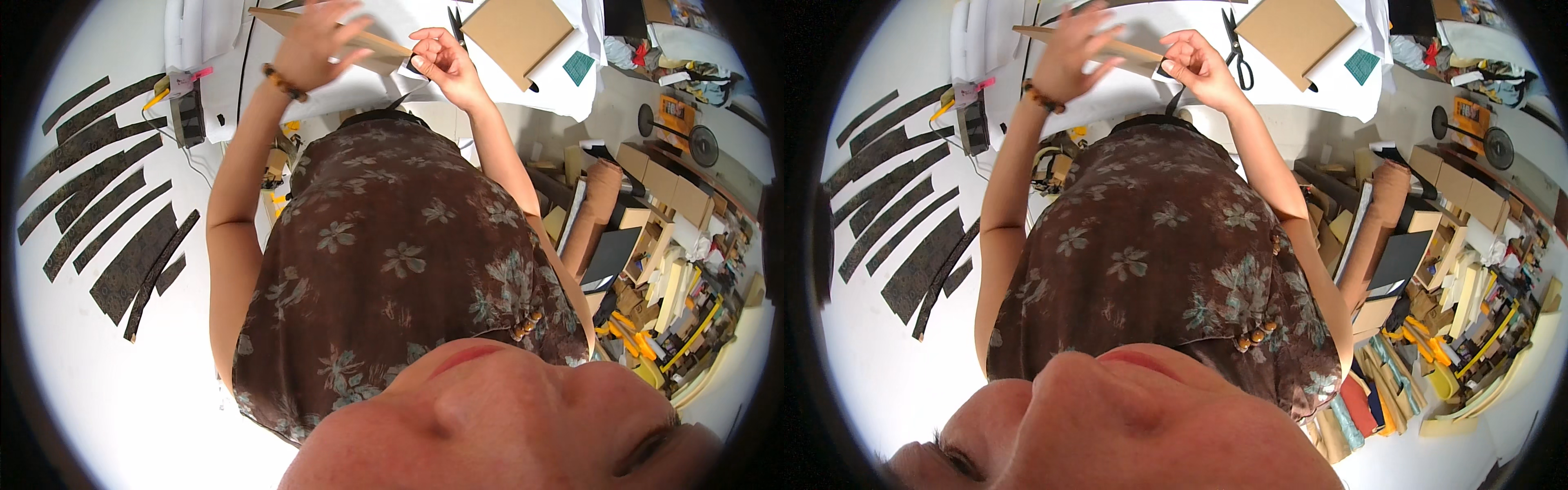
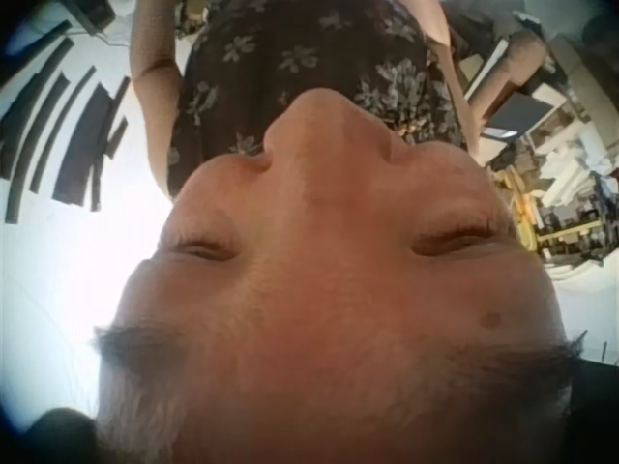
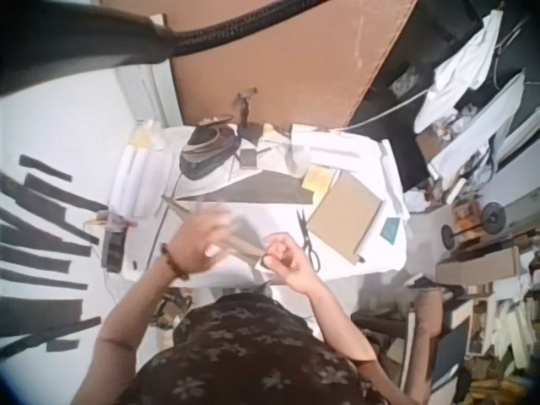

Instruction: The person aligns a black strip along the edge of a brown cardboard piece, presses it down, and trims the excess with scissors. They repeat this process for another edge, then handle a separate black strap.

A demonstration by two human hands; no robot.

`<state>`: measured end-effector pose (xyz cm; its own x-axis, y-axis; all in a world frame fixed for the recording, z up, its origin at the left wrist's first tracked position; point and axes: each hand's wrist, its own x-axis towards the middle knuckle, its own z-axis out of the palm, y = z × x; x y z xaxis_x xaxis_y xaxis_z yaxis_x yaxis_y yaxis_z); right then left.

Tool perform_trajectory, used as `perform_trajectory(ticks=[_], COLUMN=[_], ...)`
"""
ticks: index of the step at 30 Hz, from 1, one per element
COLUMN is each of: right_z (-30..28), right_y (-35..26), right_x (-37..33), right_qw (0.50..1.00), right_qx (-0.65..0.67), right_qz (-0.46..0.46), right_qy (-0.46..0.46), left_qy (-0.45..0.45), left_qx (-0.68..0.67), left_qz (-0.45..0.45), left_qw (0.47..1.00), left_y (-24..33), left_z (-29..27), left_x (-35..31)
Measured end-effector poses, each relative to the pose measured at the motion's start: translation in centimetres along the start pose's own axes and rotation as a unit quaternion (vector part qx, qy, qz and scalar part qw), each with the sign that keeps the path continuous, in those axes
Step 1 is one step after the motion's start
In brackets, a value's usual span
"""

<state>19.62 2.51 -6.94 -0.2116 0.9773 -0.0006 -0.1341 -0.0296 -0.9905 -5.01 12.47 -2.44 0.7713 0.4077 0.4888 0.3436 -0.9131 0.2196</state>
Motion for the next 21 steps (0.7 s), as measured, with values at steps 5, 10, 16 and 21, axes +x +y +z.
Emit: perform_trajectory(ticks=[5,10,16,21], right_z=[-0.3,0.3,0.3,0.6], right_y=[-1.0,-2.0,-3.6,-4.0], right_x=[-0.5,-0.1,0.0,1.0], right_qw=[0.999,0.991,0.997,0.998], right_qx=[-0.006,-0.122,-0.065,-0.035], right_qz=[-0.044,-0.043,-0.04,0.007], right_qy=[0.019,0.019,-0.022,-0.048], left_qy=[0.01,0.011,0.01,0.02], left_qx=[-0.05,-0.071,-0.089,-0.094], left_qz=[-0.045,-0.076,-0.092,-0.091], left_qw=[0.998,0.995,0.992,0.991], left_y=[4.5,4.7,4.7,4.6], left_z=[2.5,2.6,2.6,2.4], left_x=[0.7,0.8,0.8,1.0])
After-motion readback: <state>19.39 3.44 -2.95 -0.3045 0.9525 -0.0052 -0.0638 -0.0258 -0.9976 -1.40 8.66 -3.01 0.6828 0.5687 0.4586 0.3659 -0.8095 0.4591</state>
